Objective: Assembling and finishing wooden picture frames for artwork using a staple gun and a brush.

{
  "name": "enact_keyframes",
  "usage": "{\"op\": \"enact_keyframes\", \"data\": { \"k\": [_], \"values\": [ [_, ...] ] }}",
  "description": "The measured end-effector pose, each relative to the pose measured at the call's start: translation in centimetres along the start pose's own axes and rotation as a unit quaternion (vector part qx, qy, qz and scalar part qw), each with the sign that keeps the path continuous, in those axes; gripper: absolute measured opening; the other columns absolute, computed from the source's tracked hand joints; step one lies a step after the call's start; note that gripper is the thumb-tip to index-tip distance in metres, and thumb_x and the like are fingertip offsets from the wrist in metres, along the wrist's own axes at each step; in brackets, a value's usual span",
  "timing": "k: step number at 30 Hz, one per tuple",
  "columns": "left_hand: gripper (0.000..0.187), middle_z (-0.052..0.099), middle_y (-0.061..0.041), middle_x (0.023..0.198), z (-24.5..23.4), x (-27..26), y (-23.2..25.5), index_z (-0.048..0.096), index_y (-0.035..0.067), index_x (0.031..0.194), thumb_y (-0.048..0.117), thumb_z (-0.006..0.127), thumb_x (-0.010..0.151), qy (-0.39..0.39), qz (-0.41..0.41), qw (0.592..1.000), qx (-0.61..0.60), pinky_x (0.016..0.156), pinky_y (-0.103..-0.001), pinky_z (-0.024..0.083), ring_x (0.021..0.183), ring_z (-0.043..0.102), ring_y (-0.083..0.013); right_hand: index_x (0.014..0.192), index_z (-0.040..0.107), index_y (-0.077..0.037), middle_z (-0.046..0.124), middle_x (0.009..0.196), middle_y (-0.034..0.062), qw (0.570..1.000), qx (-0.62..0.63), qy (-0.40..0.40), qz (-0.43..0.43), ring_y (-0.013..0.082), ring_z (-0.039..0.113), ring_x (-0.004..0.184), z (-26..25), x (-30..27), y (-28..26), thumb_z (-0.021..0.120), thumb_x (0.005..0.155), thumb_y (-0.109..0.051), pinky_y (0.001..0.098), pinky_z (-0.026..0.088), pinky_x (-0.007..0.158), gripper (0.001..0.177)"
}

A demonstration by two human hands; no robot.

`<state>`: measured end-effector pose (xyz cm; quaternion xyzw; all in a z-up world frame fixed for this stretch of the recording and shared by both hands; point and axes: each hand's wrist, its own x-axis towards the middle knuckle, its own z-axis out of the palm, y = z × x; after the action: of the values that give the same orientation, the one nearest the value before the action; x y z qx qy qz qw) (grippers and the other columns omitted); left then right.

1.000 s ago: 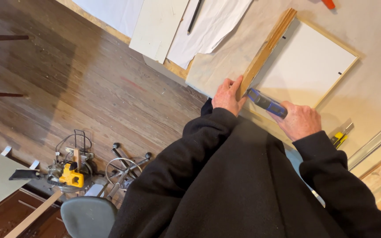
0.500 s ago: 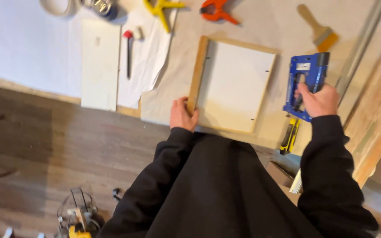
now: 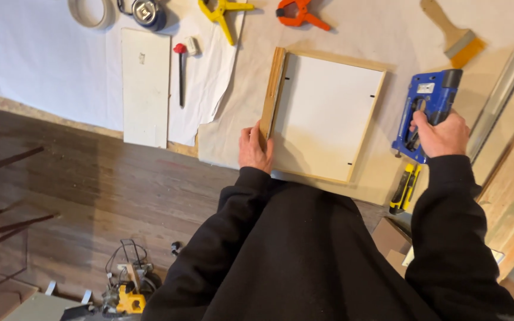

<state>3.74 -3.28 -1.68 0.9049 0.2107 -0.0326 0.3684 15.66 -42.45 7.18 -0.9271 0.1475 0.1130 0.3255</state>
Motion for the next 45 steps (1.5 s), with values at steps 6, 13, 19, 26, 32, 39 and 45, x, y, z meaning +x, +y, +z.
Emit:
{"op": "enact_keyframes", "data": {
  "k": [6,13,19,26,32,39,45],
  "values": [
    [0.041,0.074,-0.016,0.105,-7.3,-2.8,0.5,0.058,0.007,0.136,0.022,0.062,0.098,0.043,-0.076,0.984,-0.153,0.077,-0.041,0.055,0.084,0.068,-0.0326,0.146,0.046,0.013,0.058,0.128,0.0281,0.995,-0.045,0.023,-0.089,0.0400,0.069,0.094,-2.3,-1.8,-7.1,0.086,0.100,-0.006,0.0567,0.060,0.083,0.063],
    [0.044,0.071,-0.015,0.074,-7.7,-8.6,-3.3,0.064,-0.010,0.115,0.008,0.087,0.082,-0.134,-0.242,0.820,-0.502,0.043,-0.032,0.055,0.045,0.064,-0.0224,0.141,0.062,0.016,0.054,0.140,0.0331,0.936,-0.098,-0.041,-0.336,0.0466,0.052,0.128,5.5,1.3,-14.8,0.078,0.107,-0.012,0.0595,0.044,0.109,0.047],
    [0.051,0.080,-0.013,0.107,-3.0,-10.9,-2.1,0.073,-0.003,0.124,0.011,0.083,0.076,-0.277,-0.203,0.826,-0.447,0.089,-0.034,0.064,0.093,0.076,-0.0235,0.134,0.075,0.005,0.060,0.134,0.0190,0.912,-0.147,-0.030,-0.382,0.0375,0.058,0.118,12.1,7.5,-11.5,0.071,0.112,-0.011,0.0494,0.045,0.103,0.027],
    [0.037,0.078,-0.010,0.095,-0.2,-11.5,-0.4,0.078,0.005,0.108,0.020,0.088,0.075,-0.270,-0.243,0.816,-0.449,0.085,-0.031,0.058,0.086,0.072,-0.0200,0.134,0.074,-0.003,0.063,0.126,0.0173,0.920,-0.106,-0.002,-0.377,0.0400,0.064,0.114,13.9,7.8,-9.2,0.071,0.106,-0.014,0.0489,0.053,0.100,0.030],
    [0.035,0.079,-0.010,0.085,-3.9,-9.4,-0.4,0.086,0.010,0.101,0.019,0.098,0.069,-0.208,-0.207,0.854,-0.429,0.078,-0.032,0.059,0.079,0.072,-0.0174,0.143,0.068,-0.009,0.060,0.127,0.0146,0.931,-0.210,0.064,-0.290,0.0400,0.064,0.117,9.8,3.0,-7.6,0.069,0.109,-0.040,0.0524,0.055,0.097,0.046],
    [0.066,0.076,-0.031,0.107,-9.8,4.8,3.5,0.073,-0.003,0.118,0.033,0.098,0.068,-0.233,-0.102,0.937,-0.240,0.093,-0.056,0.055,0.108,0.074,-0.0421,0.141,0.057,0.006,0.057,0.125,0.0347,0.997,0.015,-0.002,-0.080,0.0582,0.056,0.122,10.0,-8.4,-3.0,0.075,0.101,-0.045,0.0610,0.047,0.106,0.067],
    [0.054,0.076,-0.021,0.092,-5.4,10.3,2.5,0.074,0.001,0.104,0.035,0.095,0.068,-0.283,-0.080,0.944,-0.149,0.087,-0.052,0.053,0.097,0.076,-0.0351,0.146,0.054,0.009,0.055,0.131,0.0319,0.999,0.027,-0.020,-0.002,0.0512,0.058,0.127,9.7,-8.9,-2.6,0.074,0.100,-0.058,0.0568,0.045,0.114,0.085]
  ]
}}
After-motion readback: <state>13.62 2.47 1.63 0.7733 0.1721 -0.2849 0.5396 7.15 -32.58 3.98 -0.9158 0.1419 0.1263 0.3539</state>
